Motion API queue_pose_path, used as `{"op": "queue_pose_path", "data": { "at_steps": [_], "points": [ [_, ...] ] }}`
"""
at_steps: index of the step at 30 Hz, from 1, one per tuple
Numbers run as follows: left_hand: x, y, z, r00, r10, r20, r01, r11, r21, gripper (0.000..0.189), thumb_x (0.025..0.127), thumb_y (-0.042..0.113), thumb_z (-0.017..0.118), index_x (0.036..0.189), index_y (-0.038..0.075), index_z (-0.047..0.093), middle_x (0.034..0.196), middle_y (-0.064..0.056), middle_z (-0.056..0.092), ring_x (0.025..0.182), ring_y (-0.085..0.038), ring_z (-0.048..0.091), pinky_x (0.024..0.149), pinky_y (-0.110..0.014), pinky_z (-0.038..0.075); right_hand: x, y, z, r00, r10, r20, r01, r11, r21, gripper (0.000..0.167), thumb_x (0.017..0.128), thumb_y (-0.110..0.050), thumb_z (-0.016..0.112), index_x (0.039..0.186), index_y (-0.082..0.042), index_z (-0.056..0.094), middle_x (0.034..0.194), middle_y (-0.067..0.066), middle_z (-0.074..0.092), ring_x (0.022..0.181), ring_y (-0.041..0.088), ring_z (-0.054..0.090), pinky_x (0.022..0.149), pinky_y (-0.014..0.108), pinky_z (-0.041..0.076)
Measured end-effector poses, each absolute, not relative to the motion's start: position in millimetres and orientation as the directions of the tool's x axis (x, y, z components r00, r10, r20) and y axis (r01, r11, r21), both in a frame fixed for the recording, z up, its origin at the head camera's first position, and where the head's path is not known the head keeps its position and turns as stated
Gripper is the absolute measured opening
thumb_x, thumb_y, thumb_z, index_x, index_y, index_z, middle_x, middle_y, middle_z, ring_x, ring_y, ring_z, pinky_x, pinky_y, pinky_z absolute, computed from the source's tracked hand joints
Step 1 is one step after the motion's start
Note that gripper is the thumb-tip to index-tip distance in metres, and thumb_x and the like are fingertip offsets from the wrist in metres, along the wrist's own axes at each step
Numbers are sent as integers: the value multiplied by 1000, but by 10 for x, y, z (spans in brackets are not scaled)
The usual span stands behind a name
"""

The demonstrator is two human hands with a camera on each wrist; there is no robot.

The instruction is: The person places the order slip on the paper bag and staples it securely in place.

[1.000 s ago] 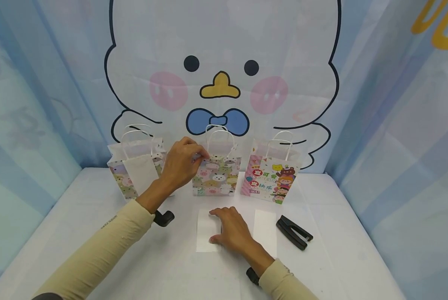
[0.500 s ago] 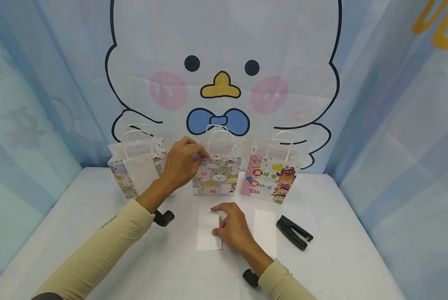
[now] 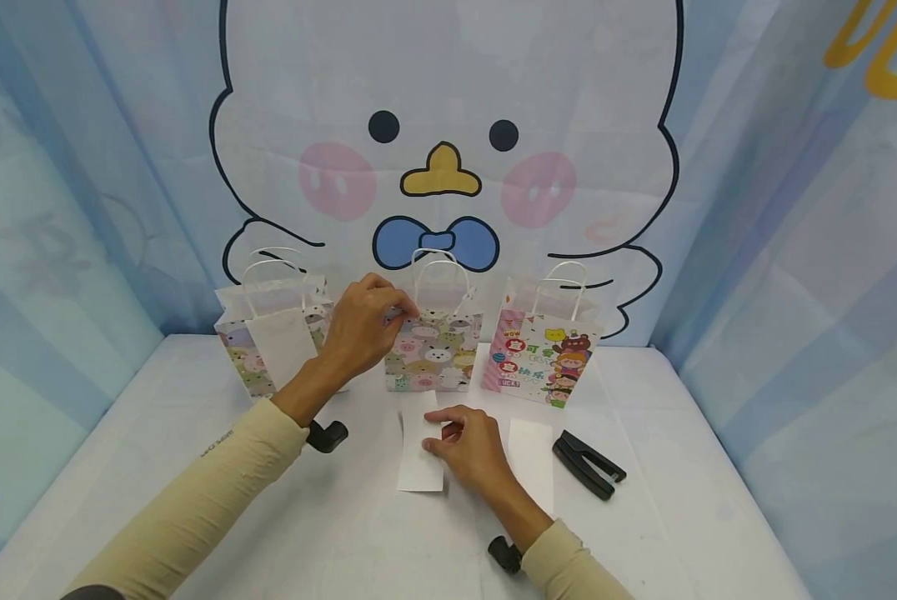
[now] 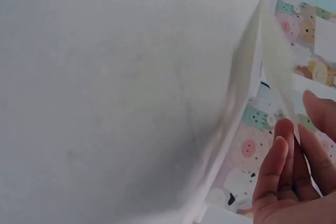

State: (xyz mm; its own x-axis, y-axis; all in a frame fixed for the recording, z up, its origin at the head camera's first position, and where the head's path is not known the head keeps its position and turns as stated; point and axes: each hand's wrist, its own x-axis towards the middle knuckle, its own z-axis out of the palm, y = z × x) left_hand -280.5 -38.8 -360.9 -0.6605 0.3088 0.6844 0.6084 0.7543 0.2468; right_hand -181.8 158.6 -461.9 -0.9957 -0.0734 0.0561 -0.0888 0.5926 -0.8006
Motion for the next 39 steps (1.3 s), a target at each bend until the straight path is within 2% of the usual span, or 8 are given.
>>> {"op": "queue_pose_path", "data": {
  "at_steps": [5, 9, 16, 22, 28, 34, 39],
  "points": [
    [-2804, -392, -3617, -666, 309, 679, 605, 756, 249, 6, 97, 11, 79, 95, 14, 84, 92, -2, 80, 98, -21, 63, 85, -37, 54, -1851, 1610, -4538, -995, -55, 82, -99, 577, -811, 31, 85, -15, 91, 114, -22, 84, 104, -1, 76, 89, 13, 66, 77, 20, 55],
    [-2803, -389, -3617, -666, 315, 676, 608, 754, 248, 7, 97, 11, 78, 94, 14, 84, 91, -2, 80, 99, -22, 63, 86, -38, 55, -1888, 1625, -4439, -993, -44, 105, -112, 543, -832, 33, 86, -15, 90, 118, -20, 82, 111, 1, 76, 96, 17, 67, 82, 18, 57],
    [-2801, -401, -3611, -681, 323, 658, 608, 749, 262, 5, 96, 11, 79, 96, 14, 83, 94, -2, 80, 102, -22, 64, 91, -38, 57, -2013, 1628, -4295, -988, -12, 157, -142, 500, -854, 36, 87, -15, 88, 122, -19, 80, 129, 2, 74, 106, 21, 71, 92, 28, 60],
    [-2786, -405, -3614, -698, 316, 642, 601, 747, 285, 6, 94, 10, 81, 97, 15, 82, 97, -1, 81, 104, -21, 62, 93, -36, 57, -2114, 1609, -4219, -984, 39, 175, -140, 449, -883, 33, 90, -16, 86, 122, -18, 80, 129, 2, 74, 109, 23, 70, 91, 24, 57],
    [-2781, -412, -3615, -703, 319, 636, 603, 741, 295, 8, 92, 9, 83, 97, 15, 81, 100, -2, 81, 105, -21, 61, 95, -36, 57, -2172, 1567, -4126, -979, 67, 193, -150, 412, -899, 33, 90, -18, 86, 123, -18, 80, 128, 2, 75, 109, 23, 67, 91, 25, 55],
    [-2779, -417, -3602, -701, 319, 638, 607, 736, 299, 9, 91, 9, 84, 96, 16, 81, 100, -1, 81, 106, -21, 61, 95, -36, 56, -2218, 1521, -4054, -968, 91, 236, -192, 342, -920, 33, 91, -15, 85, 123, -15, 79, 127, 5, 74, 108, 25, 67, 90, 18, 54],
    [-2770, -416, -3598, -709, 310, 633, 600, 737, 311, 9, 91, 9, 84, 97, 15, 81, 100, -1, 80, 107, -21, 61, 96, -36, 57, -2243, 1497, -4024, -965, 98, 243, -203, 306, -930, 33, 90, -13, 85, 123, -13, 80, 126, 7, 74, 106, 26, 68, 88, 18, 55]
  ]
}}
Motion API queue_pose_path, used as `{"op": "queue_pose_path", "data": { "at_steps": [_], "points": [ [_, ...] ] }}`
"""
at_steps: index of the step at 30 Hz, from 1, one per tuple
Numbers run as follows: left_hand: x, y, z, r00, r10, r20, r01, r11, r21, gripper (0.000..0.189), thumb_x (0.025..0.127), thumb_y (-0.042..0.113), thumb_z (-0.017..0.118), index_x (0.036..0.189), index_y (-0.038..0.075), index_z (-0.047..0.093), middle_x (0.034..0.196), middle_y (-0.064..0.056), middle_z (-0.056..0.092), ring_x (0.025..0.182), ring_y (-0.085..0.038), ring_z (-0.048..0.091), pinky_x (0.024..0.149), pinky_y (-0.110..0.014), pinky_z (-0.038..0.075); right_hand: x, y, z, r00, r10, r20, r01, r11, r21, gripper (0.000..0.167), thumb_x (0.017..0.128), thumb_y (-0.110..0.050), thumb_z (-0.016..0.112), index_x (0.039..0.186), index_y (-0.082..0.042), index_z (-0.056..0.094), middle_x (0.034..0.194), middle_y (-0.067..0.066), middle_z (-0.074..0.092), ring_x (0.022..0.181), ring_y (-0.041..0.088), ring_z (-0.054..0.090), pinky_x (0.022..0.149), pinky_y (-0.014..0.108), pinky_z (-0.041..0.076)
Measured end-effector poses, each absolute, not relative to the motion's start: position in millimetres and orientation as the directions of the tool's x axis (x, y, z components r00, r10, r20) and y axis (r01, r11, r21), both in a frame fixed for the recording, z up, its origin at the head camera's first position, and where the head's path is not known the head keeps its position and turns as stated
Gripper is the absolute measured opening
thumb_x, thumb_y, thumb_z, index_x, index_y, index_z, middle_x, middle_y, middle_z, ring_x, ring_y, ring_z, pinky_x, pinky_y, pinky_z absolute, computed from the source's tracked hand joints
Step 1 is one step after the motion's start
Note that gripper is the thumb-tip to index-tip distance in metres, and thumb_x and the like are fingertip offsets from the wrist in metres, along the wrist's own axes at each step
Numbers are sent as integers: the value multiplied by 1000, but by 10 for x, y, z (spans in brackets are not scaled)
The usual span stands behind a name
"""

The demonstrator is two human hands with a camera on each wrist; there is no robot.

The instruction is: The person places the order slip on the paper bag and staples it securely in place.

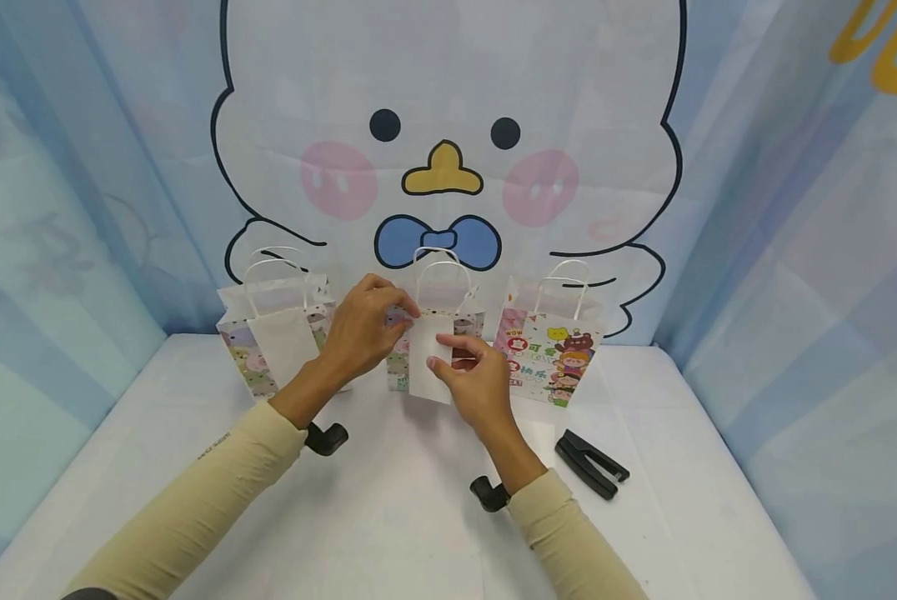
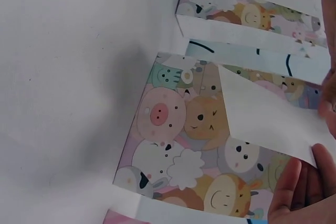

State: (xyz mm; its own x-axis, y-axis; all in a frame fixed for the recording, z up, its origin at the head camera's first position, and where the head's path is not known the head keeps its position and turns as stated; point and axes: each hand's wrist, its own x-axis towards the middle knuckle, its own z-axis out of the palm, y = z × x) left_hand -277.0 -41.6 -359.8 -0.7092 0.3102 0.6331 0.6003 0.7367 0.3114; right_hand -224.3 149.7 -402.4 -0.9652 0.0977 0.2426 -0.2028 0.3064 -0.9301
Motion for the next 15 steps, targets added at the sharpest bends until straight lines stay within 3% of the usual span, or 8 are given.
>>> {"op": "queue_pose_path", "data": {
  "at_steps": [15],
  "points": [
    [-2780, -400, -3593, -713, 298, 635, 588, 748, 309, 4, 95, 12, 81, 99, 13, 82, 99, -3, 80, 106, -22, 62, 96, -38, 57, -2271, 1467, -3978, -971, 114, 212, -179, 246, -953, 34, 89, -11, 86, 123, -13, 79, 124, 9, 73, 104, 25, 67, 85, 18, 57]
  ]
}}
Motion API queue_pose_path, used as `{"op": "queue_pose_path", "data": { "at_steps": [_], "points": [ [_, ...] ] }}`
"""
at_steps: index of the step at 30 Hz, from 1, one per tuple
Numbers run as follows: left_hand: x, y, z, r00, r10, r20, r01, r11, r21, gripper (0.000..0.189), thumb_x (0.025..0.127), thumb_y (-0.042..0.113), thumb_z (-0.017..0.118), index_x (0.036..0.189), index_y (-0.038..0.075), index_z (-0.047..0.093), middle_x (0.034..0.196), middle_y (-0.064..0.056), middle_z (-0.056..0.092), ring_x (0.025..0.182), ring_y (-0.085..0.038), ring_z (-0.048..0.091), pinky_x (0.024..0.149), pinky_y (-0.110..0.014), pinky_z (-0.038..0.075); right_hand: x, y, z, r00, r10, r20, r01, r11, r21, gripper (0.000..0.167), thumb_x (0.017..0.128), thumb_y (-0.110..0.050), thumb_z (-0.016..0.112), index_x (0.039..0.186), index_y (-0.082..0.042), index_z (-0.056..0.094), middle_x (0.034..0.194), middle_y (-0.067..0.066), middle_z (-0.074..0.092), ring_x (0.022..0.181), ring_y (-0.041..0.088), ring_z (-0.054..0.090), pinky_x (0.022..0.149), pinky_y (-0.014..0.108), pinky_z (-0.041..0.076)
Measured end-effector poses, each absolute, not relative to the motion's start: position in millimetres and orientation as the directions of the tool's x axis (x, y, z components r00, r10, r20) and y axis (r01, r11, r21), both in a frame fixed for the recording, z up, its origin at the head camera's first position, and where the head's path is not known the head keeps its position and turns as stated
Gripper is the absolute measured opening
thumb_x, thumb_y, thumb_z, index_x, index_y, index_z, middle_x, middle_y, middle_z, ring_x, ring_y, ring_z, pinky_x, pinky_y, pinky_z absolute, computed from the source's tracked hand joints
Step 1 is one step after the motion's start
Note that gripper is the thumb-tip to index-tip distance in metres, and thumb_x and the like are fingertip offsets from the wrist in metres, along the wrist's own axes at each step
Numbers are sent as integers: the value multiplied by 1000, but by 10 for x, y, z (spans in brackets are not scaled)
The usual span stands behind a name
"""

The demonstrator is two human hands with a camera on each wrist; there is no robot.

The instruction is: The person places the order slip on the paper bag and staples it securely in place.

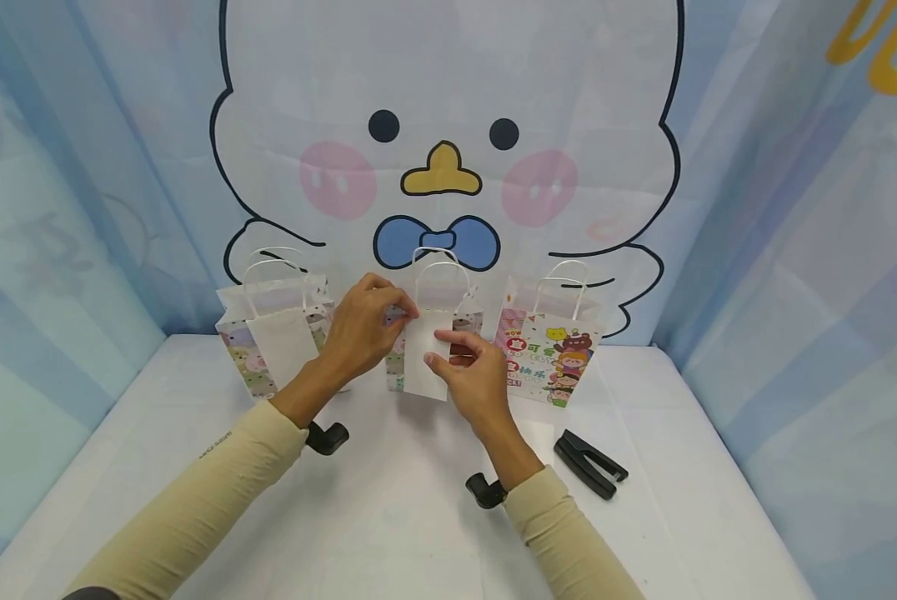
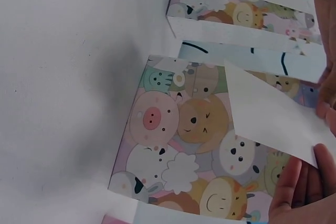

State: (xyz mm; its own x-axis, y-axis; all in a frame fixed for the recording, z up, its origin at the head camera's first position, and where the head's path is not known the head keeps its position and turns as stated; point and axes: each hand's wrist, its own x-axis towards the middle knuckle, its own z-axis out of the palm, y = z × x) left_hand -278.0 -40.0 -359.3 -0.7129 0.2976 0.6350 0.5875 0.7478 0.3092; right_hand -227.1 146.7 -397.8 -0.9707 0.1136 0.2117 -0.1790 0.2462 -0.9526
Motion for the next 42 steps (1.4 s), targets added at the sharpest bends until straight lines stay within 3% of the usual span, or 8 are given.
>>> {"op": "queue_pose_path", "data": {
  "at_steps": [9, 15, 19, 22, 33, 42],
  "points": [
    [-2791, -397, -3596, -705, 301, 642, 589, 753, 294, 4, 95, 12, 80, 98, 14, 82, 96, -3, 79, 104, -22, 62, 93, -37, 57, -2224, 1589, -4012, -974, 92, 206, -176, 263, -949, 37, 90, -13, 85, 126, -12, 76, 127, 9, 73, 114, 26, 70, 90, 14, 55],
    [-2797, -399, -3595, -705, 302, 642, 593, 747, 301, 4, 95, 11, 80, 98, 13, 82, 96, -2, 79, 104, -22, 62, 92, -37, 56, -2148, 1813, -4096, -983, 104, 152, -110, 334, -936, 39, 92, -15, 84, 130, -15, 74, 132, 7, 72, 121, 26, 68, 91, 13, 55],
    [-2794, -393, -3595, -705, 300, 642, 596, 742, 308, 4, 96, 11, 79, 97, 13, 82, 96, -2, 79, 103, -22, 62, 92, -38, 56, -2062, 1984, -4145, -984, 115, 136, -77, 414, -907, 43, 92, -15, 84, 133, -15, 72, 136, 7, 71, 124, 28, 67, 106, 35, 56],
    [-2789, -392, -3591, -707, 301, 640, 595, 741, 309, 4, 96, 11, 79, 97, 13, 82, 96, -3, 80, 103, -22, 61, 91, -38, 56, -1976, 2121, -4171, -985, 113, 128, -60, 473, -879, 47, 92, -16, 85, 136, -16, 70, 139, 8, 70, 128, 30, 65, 114, 52, 51],
    [-2794, -392, -3594, -712, 294, 637, 592, 740, 319, 4, 97, 13, 79, 99, 12, 82, 95, -3, 79, 102, -22, 61, 90, -37, 56, -1673, 2601, -4244, -988, 113, 108, -6, 664, -747, 55, 91, -26, 86, 142, -17, 65, 145, 12, 67, 131, 35, 62, 114, 57, 49],
    [-2807, -390, -3598, -708, 296, 641, 595, 739, 316, 4, 97, 13, 79, 99, 13, 82, 95, -3, 79, 102, -22, 60, 91, -37, 57, -1487, 2934, -4330, -987, 117, 113, 11, 743, -669, 58, 89, -22, 88, 142, -16, 65, 144, 17, 66, 130, 39, 62, 112, 62, 48]
  ]
}}
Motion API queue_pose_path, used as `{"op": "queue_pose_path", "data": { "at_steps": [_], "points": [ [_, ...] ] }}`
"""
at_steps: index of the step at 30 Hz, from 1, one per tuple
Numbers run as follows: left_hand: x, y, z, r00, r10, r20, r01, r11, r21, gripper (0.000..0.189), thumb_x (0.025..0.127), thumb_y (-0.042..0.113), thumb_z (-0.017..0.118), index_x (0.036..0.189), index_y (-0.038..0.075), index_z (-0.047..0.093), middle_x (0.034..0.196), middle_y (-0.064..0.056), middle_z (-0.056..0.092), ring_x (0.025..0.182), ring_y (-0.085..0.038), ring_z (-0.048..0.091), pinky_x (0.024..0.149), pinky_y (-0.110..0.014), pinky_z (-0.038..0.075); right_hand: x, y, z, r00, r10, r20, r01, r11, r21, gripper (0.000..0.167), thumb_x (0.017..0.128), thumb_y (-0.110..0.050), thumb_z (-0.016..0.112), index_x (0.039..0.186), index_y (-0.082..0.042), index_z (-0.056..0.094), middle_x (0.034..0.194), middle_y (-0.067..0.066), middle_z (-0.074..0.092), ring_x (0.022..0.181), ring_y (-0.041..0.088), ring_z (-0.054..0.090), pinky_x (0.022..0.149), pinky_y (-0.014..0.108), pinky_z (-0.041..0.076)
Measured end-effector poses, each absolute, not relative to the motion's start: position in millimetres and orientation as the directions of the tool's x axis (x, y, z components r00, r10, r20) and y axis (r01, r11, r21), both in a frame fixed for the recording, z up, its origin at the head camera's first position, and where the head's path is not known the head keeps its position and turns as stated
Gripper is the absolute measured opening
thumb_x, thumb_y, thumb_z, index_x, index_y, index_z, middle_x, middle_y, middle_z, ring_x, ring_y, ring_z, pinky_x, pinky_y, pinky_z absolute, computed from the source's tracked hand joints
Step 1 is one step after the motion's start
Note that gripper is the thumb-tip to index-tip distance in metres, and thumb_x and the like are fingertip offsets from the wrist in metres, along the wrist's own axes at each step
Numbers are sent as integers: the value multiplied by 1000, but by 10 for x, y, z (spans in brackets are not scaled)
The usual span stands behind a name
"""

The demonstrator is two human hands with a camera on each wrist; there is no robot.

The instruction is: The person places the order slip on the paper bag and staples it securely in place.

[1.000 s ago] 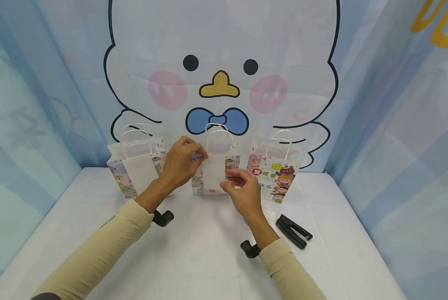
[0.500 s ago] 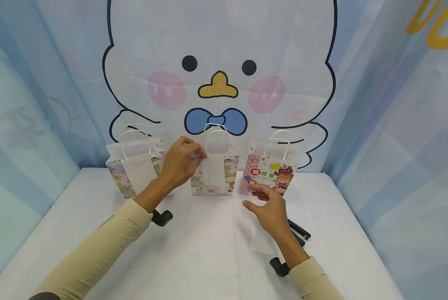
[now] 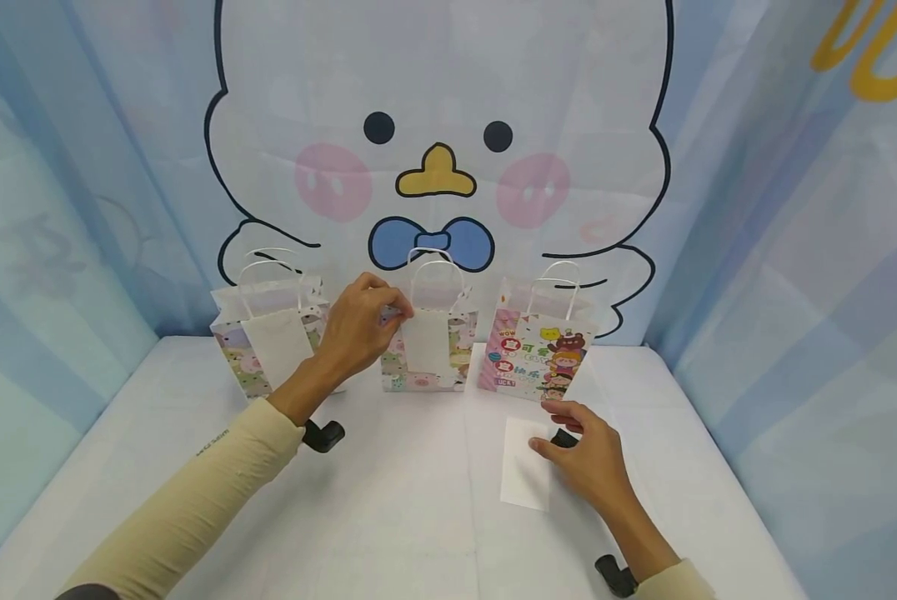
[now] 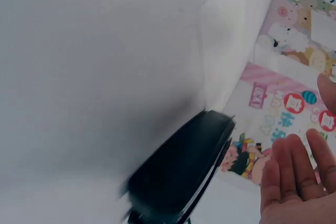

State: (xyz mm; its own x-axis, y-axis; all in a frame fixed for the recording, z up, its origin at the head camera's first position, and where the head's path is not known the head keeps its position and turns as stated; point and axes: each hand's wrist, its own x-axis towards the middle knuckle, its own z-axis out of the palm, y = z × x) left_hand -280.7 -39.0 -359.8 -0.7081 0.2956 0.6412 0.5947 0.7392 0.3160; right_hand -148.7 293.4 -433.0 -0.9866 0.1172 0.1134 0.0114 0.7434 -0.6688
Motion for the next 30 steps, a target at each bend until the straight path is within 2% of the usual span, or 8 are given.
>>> {"op": "queue_pose_path", "data": {
  "at_steps": [9, 20, 30],
  "points": [
    [-2799, -388, -3593, -713, 288, 639, 591, 736, 329, 5, 97, 13, 79, 100, 12, 83, 95, -4, 77, 101, -23, 60, 90, -37, 57, -1365, 3181, -4417, -984, 118, 136, 7, 782, -623, 59, 86, -23, 91, 139, -11, 67, 138, 19, 69, 126, 40, 64, 108, 59, 51],
    [-2810, -394, -3600, -711, 281, 645, 590, 738, 328, 5, 95, 12, 80, 99, 13, 82, 95, -4, 76, 102, -23, 60, 91, -37, 58, -1328, 3372, -4533, -990, 131, 43, 83, 813, -577, 69, 82, -30, 93, 141, -9, 65, 138, 26, 66, 127, 48, 62, 106, 65, 49],
    [-2814, -386, -3607, -713, 284, 641, 588, 739, 327, 5, 96, 12, 79, 101, 12, 82, 97, -5, 77, 103, -24, 61, 94, -38, 58, -1364, 3423, -4610, -995, 97, -33, 99, 828, -552, 77, 79, -30, 95, 144, -8, 62, 149, 28, 60, 137, 51, 54, 111, 71, 43]
  ]
}}
